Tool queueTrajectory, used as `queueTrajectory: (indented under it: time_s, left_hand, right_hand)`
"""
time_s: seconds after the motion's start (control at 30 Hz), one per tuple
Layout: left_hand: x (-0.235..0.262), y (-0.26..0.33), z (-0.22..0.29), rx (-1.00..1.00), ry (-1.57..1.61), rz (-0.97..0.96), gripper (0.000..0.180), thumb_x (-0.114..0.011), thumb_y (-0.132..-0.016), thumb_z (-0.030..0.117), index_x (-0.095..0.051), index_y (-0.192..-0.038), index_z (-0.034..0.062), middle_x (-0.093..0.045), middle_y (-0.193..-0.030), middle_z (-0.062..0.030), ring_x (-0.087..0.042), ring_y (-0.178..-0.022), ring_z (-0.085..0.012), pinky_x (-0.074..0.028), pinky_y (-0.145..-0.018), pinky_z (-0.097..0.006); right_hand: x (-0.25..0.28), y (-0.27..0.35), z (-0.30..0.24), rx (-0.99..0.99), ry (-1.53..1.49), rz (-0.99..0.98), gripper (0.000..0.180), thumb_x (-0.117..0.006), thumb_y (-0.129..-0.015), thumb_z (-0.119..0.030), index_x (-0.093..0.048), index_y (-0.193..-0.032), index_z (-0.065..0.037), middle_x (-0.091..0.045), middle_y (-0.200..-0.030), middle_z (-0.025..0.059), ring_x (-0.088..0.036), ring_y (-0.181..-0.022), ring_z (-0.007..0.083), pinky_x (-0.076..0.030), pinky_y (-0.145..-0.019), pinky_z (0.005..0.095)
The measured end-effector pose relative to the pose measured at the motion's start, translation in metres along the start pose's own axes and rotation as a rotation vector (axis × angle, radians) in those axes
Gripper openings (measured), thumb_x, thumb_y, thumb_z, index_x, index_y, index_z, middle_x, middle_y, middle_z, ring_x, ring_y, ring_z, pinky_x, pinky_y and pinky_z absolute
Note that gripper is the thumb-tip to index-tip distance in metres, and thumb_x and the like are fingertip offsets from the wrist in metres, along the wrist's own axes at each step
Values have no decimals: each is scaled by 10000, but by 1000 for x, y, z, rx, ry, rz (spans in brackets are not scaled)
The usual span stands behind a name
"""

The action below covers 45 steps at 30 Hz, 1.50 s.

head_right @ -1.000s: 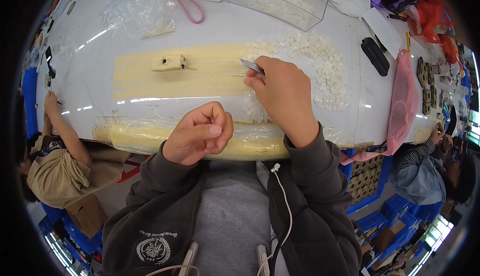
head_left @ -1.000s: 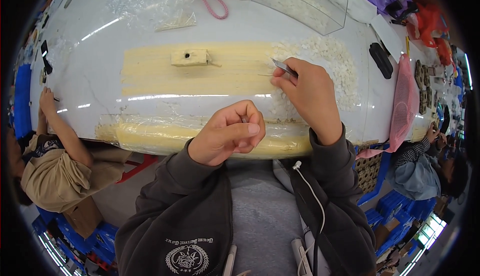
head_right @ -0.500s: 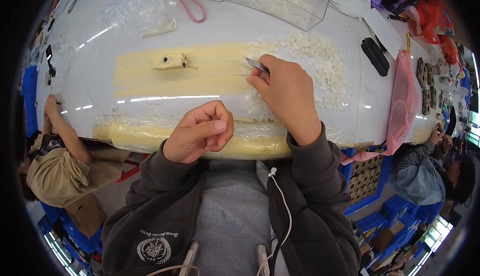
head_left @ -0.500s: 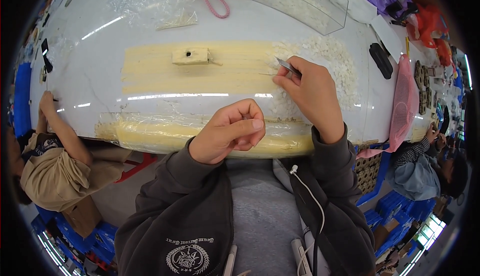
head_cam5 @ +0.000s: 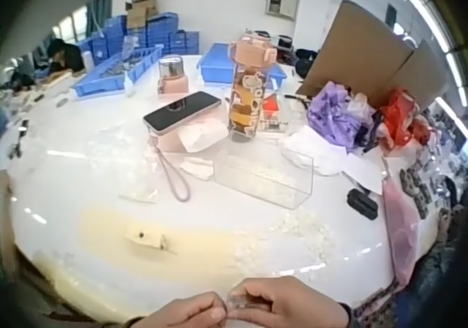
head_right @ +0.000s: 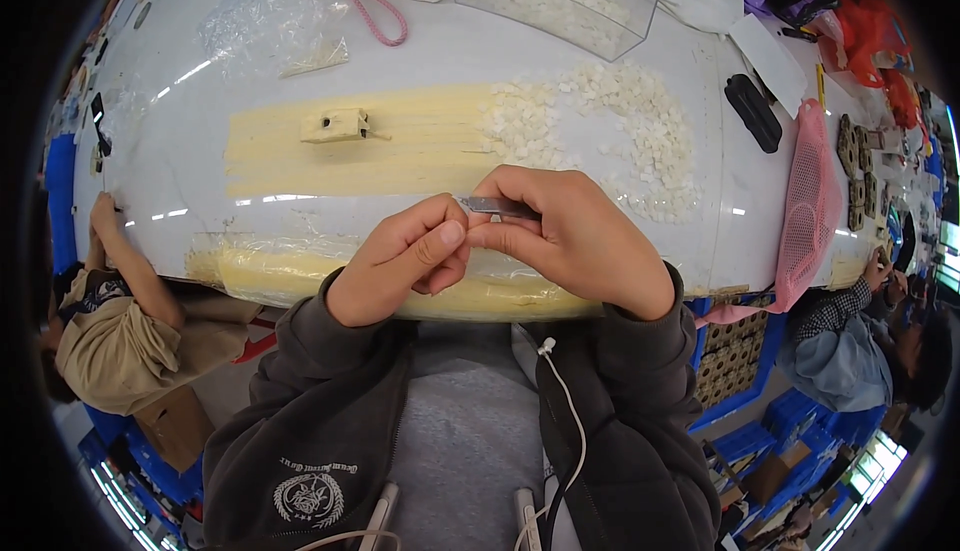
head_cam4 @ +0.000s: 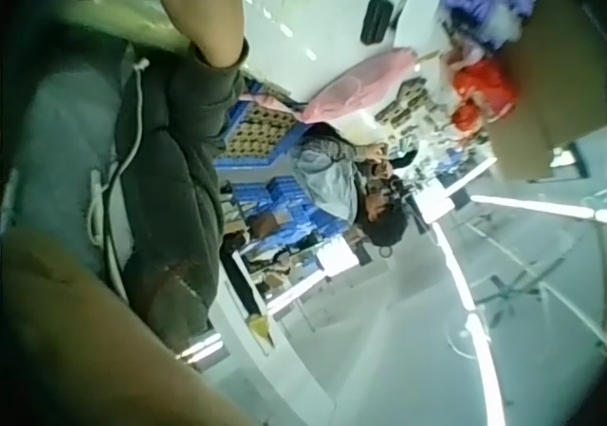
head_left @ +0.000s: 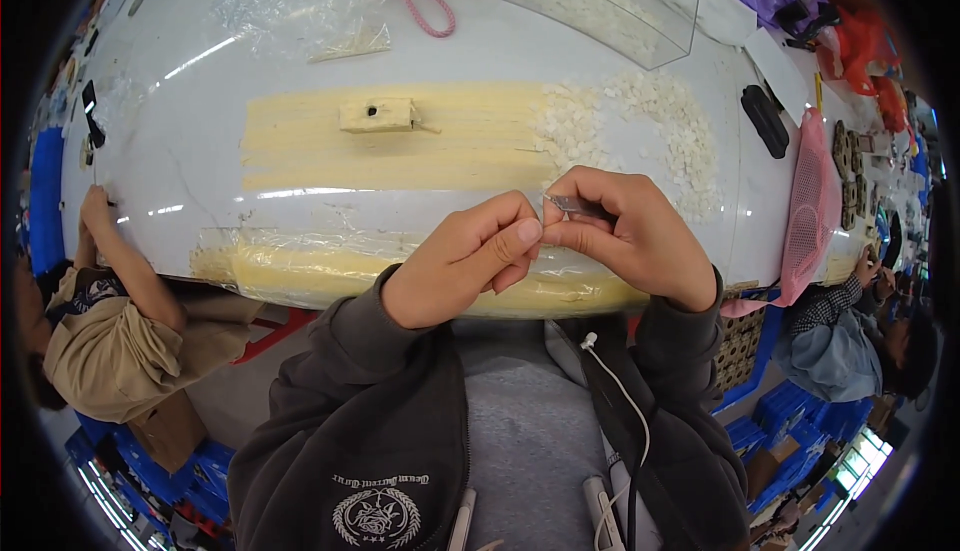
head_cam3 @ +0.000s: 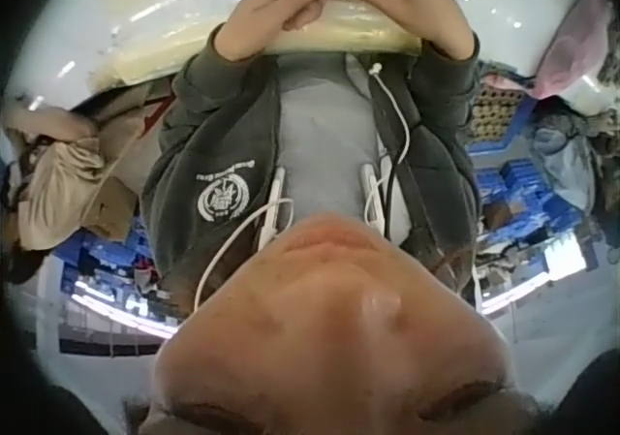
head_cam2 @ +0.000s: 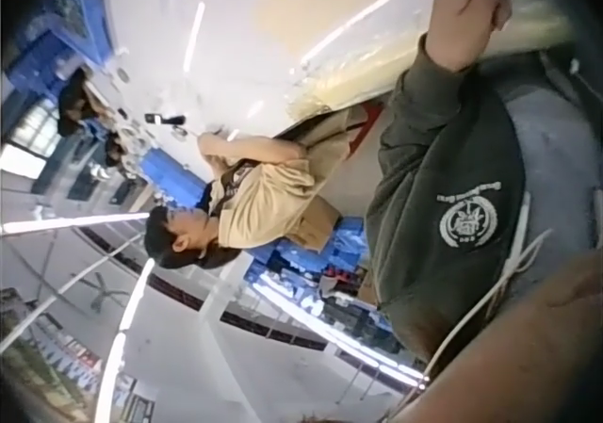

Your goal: Manually assembling small white components into a plastic housing on a factory workbench.

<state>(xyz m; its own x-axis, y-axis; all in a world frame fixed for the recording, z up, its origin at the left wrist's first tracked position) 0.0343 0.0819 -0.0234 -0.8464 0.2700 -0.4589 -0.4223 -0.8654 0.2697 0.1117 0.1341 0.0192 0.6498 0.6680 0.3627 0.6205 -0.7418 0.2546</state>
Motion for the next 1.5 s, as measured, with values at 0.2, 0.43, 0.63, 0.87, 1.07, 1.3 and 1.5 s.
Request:
queueTrajectory:
  time_s: [0.2,0.43,0.63,0.87,1.07,1.3,1.5]
  left_hand:
    - [-5,0,-4,40,173,-120,149,-412,-893,164,-445,-819,39,-438,-614,-33,-331,-477,-64,-244,-431,-176]
    - [-4,-3,3,-53,397,-100,135,-420,-885,123,-465,-841,4,-457,-632,-40,-309,-461,-51,-229,-405,-169]
    - [-8,-1,7,-37,606,-127,129,-418,-875,85,-479,-853,-27,-468,-621,-42,-264,-438,-37,-187,-373,-159]
    - [-15,1,4,-58,709,-312,214,-443,-866,70,-487,-1039,-49,-560,-813,-89,-280,-433,-23,-204,-375,-159]
    - [-16,1,1,-43,698,-299,204,-442,-867,72,-490,-1027,-44,-557,-796,-84,-277,-434,-22,-205,-379,-157]
    - [-19,1,-2,-50,726,-333,194,-442,-867,73,-495,-1016,-40,-555,-795,-82,-276,-434,-21,-202,-379,-156]
    - [-22,0,1,-47,700,-303,187,-444,-865,72,-497,-1005,-41,-546,-785,-78,-273,-436,-20,-199,-378,-154]
  right_hand:
    - [-3,5,2,-5,-152,11,88,-606,-708,-20,-575,-790,-25,-450,-602,-30,-316,-533,61,-262,-502,169]
    - [-4,14,-1,172,-299,225,191,-573,-729,-15,-607,-917,-16,-452,-591,6,-330,-516,98,-269,-484,195]
    - [-9,24,-10,297,-210,244,308,-533,-735,34,-598,-1028,-34,-410,-617,15,-319,-545,109,-263,-498,197]
    - [-12,27,-15,345,-220,178,364,-526,-737,42,-578,-1085,-50,-388,-613,13,-312,-544,110,-257,-497,201]
    - [-12,29,-13,330,-220,166,372,-519,-738,48,-575,-1092,-54,-380,-607,11,-305,-538,106,-252,-497,200]
    - [-11,31,-11,316,-228,151,370,-520,-738,45,-580,-1088,-61,-371,-593,7,-298,-533,103,-241,-491,200]
    - [-11,32,-9,319,-261,147,368,-519,-739,44,-586,-1083,-70,-369,-585,5,-294,-532,103,-239,-491,200]
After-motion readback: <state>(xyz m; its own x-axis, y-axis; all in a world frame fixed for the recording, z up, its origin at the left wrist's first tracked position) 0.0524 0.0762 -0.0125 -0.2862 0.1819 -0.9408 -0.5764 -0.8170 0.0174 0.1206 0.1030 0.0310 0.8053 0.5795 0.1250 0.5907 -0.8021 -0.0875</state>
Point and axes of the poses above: each hand's wrist, its own y-axis away from the middle knuckle, its own x-axis out of the back of the hand, z = x × y, the point moved 9 cm from there along -y, towards the middle knuckle
